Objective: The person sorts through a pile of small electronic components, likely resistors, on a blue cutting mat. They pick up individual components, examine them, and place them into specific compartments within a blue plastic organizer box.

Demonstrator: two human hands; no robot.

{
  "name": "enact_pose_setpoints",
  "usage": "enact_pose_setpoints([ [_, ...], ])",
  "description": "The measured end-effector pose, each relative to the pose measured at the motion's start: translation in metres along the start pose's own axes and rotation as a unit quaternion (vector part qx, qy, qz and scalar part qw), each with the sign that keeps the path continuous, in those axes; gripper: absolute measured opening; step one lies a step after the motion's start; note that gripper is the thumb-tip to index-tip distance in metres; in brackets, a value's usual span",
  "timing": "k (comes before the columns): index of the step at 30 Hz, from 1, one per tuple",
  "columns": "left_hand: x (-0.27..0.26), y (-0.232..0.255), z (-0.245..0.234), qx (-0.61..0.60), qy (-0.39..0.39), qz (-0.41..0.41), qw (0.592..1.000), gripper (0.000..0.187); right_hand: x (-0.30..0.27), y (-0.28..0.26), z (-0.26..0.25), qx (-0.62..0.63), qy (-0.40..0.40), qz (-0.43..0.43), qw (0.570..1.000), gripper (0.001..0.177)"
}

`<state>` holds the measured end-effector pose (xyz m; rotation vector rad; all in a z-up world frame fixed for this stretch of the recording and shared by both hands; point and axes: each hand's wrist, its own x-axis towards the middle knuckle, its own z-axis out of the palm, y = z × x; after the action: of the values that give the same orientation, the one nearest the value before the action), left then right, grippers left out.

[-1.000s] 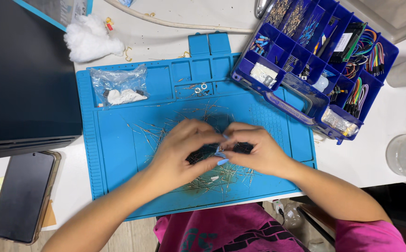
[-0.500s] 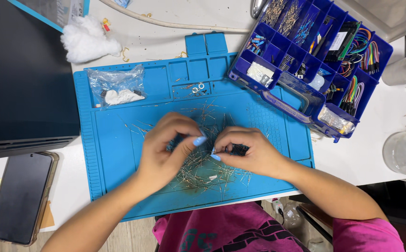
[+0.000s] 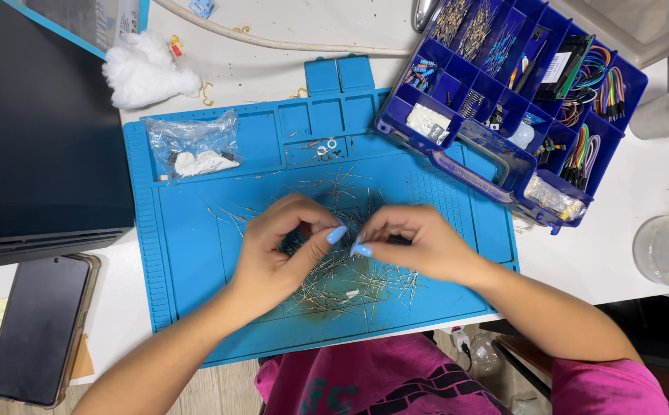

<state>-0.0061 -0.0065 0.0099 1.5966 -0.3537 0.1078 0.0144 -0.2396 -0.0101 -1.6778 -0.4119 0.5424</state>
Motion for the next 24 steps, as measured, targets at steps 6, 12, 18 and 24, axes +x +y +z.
enact_pose_setpoints([
  [6,0.000,-0.001,0.001,-0.006,-0.007,-0.014,1.000,0.002,0.004,0.006,-0.009,0.212,0.012,0.051,0.976,0.007],
  [12,0.001,-0.001,0.002,-0.005,-0.002,-0.013,1.000,0.001,0.004,0.002,-0.014,0.275,0.000,0.072,0.959,0.012],
  [18,0.005,-0.003,0.002,0.005,0.001,-0.022,1.000,0.003,0.006,0.003,-0.016,0.291,0.007,0.090,0.953,0.015],
  [24,0.019,-0.003,0.008,0.008,-0.002,-0.038,0.999,0.004,0.006,0.003,-0.012,0.290,0.017,0.087,0.953,0.018],
])
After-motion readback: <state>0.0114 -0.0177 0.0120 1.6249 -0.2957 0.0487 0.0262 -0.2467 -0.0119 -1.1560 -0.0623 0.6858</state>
